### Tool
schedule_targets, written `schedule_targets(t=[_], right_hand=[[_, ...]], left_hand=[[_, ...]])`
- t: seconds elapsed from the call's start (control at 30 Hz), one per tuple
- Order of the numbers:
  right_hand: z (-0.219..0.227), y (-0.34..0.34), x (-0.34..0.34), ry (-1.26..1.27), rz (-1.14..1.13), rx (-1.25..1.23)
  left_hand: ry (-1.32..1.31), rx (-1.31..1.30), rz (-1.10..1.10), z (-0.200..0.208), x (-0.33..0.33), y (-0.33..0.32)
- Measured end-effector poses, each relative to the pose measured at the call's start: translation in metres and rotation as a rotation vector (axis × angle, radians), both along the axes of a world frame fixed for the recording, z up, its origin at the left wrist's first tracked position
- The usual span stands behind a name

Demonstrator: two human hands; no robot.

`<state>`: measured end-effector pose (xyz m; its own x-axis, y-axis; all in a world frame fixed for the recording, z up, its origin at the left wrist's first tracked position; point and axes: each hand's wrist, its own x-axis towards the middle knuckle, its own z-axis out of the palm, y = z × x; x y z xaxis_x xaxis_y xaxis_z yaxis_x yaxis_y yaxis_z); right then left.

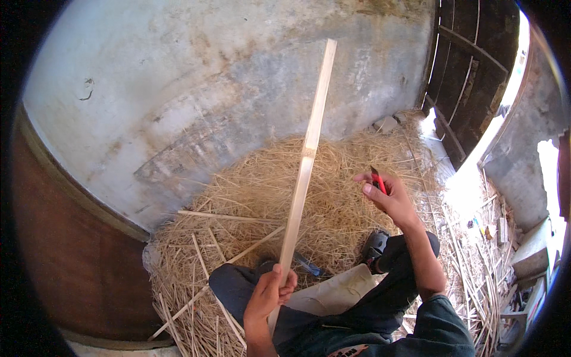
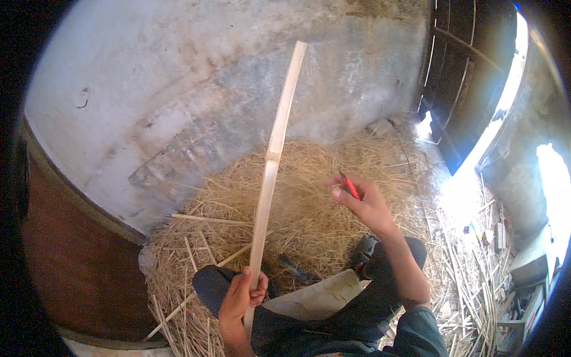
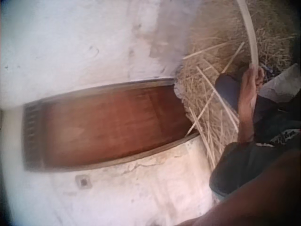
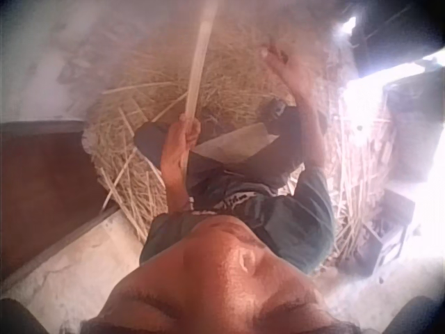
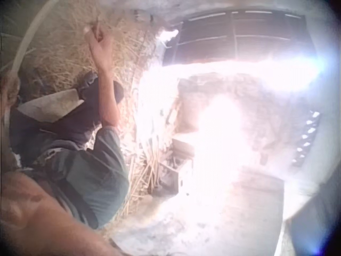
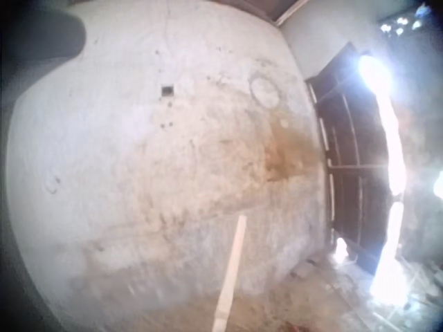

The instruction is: The person sits on a bed of straw and uses a red utility knife to shave a long, thin bamboo stick. They repeatedly scrape the surface of the stick to remove the outer layer, rotating the stick to work on different sides.

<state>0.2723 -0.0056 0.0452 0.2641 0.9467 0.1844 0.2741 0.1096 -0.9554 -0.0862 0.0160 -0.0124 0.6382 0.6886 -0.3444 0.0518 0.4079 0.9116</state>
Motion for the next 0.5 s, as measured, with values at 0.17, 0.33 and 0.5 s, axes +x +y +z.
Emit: schedule_targets(t=[0.17,0.33,0.5], right_hand=[[0.001,0.001,-0.021,0.296,0.163,-0.017],[-0.018,0.013,-0.035,0.307,0.229,0.143],[-0.018,0.004,-0.043,0.248,0.067,0.041]], left_hand=[[-0.041,-0.009,-0.081,0.018,0.026,-0.010],[0.024,0.018,-0.135,0.010,0.041,-0.015],[0.093,0.065,-0.170,0.009,0.053,-0.018]])
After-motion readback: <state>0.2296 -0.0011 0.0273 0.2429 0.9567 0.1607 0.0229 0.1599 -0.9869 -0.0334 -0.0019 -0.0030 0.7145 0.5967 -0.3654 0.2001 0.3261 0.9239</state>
